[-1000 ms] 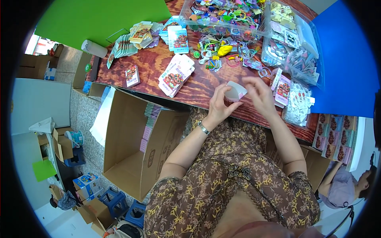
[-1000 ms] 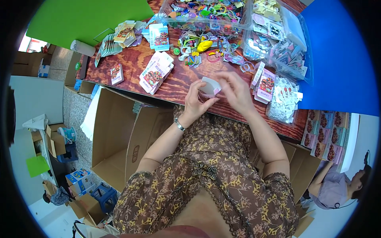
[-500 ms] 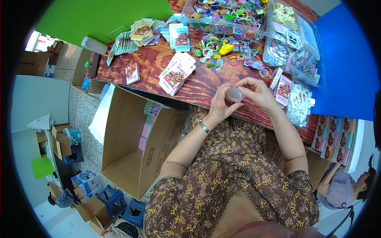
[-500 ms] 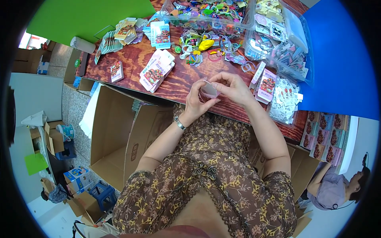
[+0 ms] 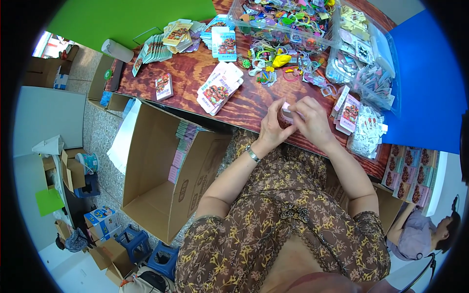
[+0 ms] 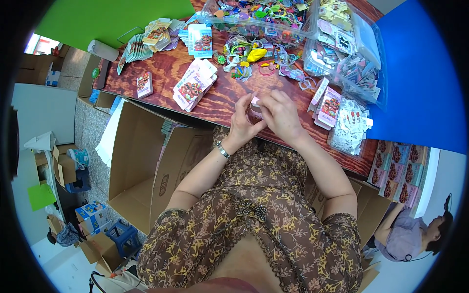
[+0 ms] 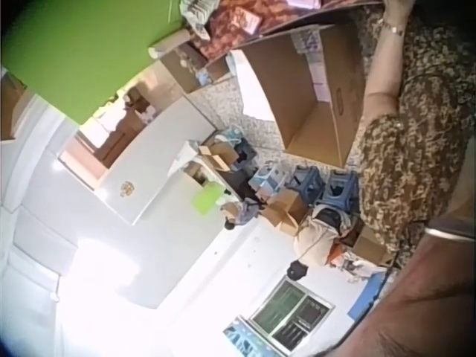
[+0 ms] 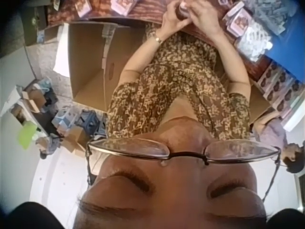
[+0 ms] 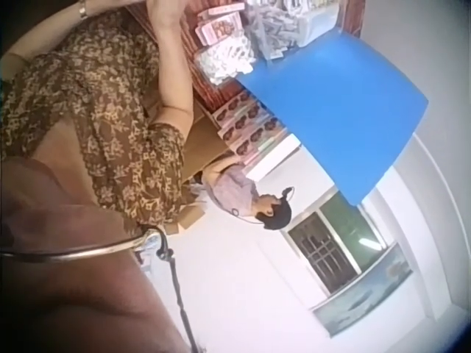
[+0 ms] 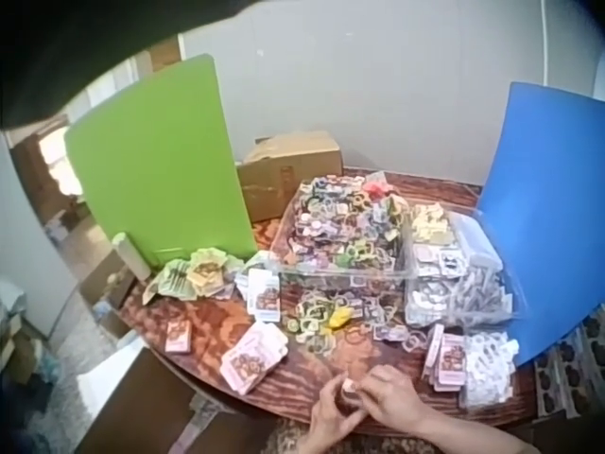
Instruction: The actor is packaging small stickers and toy parts into individual plastic capsules at a workbench.
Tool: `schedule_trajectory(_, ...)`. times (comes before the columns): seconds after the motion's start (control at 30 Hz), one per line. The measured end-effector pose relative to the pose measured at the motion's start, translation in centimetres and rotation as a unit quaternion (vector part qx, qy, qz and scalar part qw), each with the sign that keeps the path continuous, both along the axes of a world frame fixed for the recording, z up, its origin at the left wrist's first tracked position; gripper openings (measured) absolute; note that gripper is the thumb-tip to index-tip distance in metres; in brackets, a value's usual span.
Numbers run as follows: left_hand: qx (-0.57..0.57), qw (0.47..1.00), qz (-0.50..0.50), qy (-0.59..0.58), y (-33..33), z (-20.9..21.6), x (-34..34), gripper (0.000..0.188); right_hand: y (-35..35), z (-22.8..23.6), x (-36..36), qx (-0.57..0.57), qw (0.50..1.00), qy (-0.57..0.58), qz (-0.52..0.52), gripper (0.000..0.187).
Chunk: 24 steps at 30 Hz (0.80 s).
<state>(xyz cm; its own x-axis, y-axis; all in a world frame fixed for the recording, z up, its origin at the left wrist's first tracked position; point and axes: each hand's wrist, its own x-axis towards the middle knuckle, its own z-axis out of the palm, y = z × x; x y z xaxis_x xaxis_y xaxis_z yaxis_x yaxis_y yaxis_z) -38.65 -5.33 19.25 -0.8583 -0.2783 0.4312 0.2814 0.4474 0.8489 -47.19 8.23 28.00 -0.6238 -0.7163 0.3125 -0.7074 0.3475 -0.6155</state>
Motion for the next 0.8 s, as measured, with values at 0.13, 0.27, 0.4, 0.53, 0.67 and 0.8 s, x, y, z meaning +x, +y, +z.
schedule_trajectory(0.13, -0.075, 0.996, 0.02, 0.051, -0.1, 0.1, -0.3, 0.083, 0.0, -0.1, -0.1, 0.031, 0.998, 0.046, 0.033, 0.015)
schedule_trajectory(0.27, -0.103, 0.993, 0.023, 0.055, 0.0, 0.5, -0.5, 0.076, 0.9, 0.2, -0.8, 0.011, 0.995, 0.041, 0.09, 0.025)
schedule_trajectory(0.4, -0.098, 0.994, 0.033, 0.043, 0.1, 0.8, -0.5, 0.076, 2.1, -0.6, -0.8, -0.001, 0.994, 0.01, 0.105, 0.027)
schedule_trajectory(0.53, -0.085, 0.995, 0.038, 0.031, 0.2, 0.8, -0.5, 0.076, 2.7, -1.8, 0.3, -0.131, 0.935, -0.325, -0.05, 0.022)
schedule_trajectory(0.67, -0.116, 0.992, 0.042, 0.035, 0.5, 0.6, -0.5, 0.08, 2.7, -2.0, 1.1, -0.066, 0.969, -0.216, -0.098, 0.019)
schedule_trajectory(0.8, -0.139, 0.986, 0.084, 0.043, 1.4, 0.5, -0.5, 0.084, 2.0, -1.9, 1.9, -0.092, 0.988, -0.06, -0.105, 0.015)
